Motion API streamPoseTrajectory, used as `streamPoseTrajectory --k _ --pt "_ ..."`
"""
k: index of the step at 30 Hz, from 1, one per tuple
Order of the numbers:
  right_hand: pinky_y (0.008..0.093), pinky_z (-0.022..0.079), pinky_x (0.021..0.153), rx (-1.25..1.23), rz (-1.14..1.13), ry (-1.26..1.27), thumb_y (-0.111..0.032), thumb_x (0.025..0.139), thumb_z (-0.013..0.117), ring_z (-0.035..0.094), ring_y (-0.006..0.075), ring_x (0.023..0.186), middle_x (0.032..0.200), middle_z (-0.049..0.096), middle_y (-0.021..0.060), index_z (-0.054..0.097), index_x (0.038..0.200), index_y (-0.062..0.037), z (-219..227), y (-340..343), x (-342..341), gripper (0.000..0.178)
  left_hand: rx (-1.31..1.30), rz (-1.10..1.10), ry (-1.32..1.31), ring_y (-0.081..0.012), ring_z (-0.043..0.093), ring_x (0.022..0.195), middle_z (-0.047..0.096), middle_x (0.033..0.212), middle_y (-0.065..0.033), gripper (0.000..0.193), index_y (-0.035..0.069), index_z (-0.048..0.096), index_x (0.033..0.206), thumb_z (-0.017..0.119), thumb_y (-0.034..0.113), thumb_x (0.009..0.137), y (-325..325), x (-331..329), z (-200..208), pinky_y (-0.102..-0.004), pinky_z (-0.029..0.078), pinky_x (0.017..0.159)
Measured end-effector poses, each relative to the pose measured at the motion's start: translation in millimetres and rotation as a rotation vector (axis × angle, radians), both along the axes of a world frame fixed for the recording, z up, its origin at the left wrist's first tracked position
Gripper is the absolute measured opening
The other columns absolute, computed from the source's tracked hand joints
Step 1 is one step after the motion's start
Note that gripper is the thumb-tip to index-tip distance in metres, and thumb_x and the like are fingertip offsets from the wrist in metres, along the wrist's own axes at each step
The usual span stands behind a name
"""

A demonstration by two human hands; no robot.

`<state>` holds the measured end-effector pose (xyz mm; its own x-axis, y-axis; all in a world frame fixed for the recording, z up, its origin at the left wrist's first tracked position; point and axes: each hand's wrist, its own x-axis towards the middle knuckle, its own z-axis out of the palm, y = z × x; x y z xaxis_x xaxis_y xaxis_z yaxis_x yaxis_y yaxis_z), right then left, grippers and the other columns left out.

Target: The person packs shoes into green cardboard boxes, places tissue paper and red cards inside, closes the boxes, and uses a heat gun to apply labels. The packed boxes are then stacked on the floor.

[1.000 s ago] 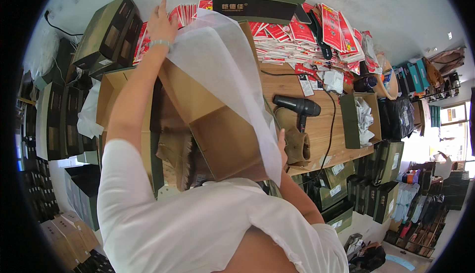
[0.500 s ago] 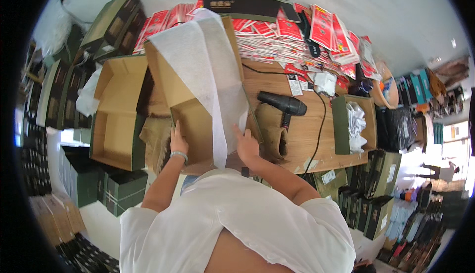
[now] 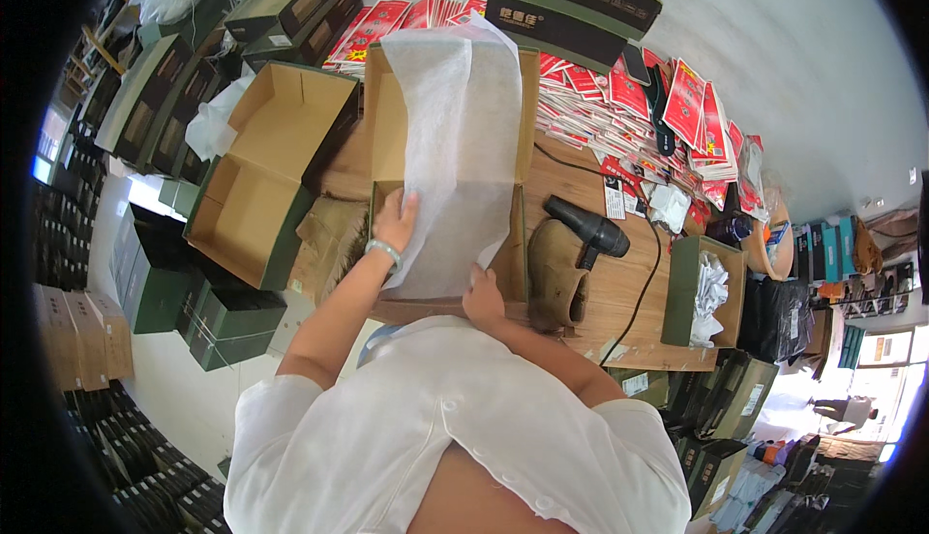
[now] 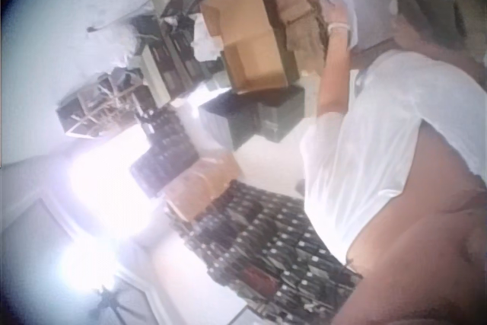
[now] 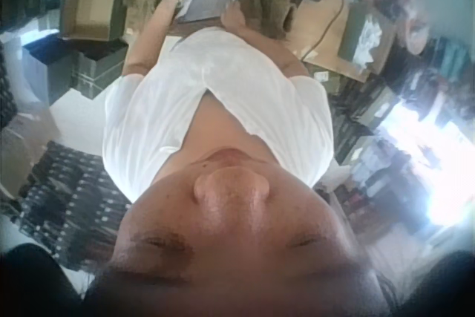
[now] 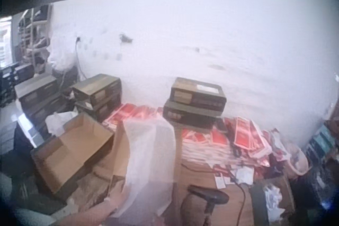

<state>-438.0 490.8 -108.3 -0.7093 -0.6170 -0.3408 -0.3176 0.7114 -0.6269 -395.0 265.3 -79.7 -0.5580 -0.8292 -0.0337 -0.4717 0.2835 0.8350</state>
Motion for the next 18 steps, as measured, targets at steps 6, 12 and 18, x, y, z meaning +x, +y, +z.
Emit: streamPoseTrajectory --k 6,12,18 --pt "0.0475 0.048 0.089 0.158 0.098 -0.002 -0.013 0.084 0.056 0.057 0.0408 0.106 0.125 0.045 0.0292 0.036 0.139 -0.0105 33 17 -14 0.058 0.205 0.138 0.099 -0.0320 0.056 0.113 0.055 0.124 -0.0249 0.069 0.000 0.033 0.137 0.070 0.017 0.081 -28 -14 -23 -0.0370 0.043 0.095" --pt "0.0466 0.050 0.082 0.473 0.277 -0.058 -0.014 0.077 0.062 0.061 0.0390 0.100 0.110 0.060 0.0242 0.033 0.141 -0.0156 51 27 -26 0.070 -0.034 -0.050 -0.213 -0.0393 0.058 0.101 0.052 0.122 -0.0219 0.091 0.025 0.014 0.148 0.067 0.002 0.078 -15 6 3 -0.0434 0.047 0.087" --pt "0.0438 0.053 0.073 0.454 0.496 0.003 -0.012 0.074 0.063 0.066 0.0337 0.091 0.094 0.067 0.0218 0.062 0.117 -0.0066 3 6 -23 0.043 -0.029 -0.058 -0.246 -0.0420 0.051 0.110 0.044 0.129 -0.0246 0.097 0.029 0.007 0.150 0.067 0.004 0.079 -22 -3 -16 -0.0444 0.044 0.093"
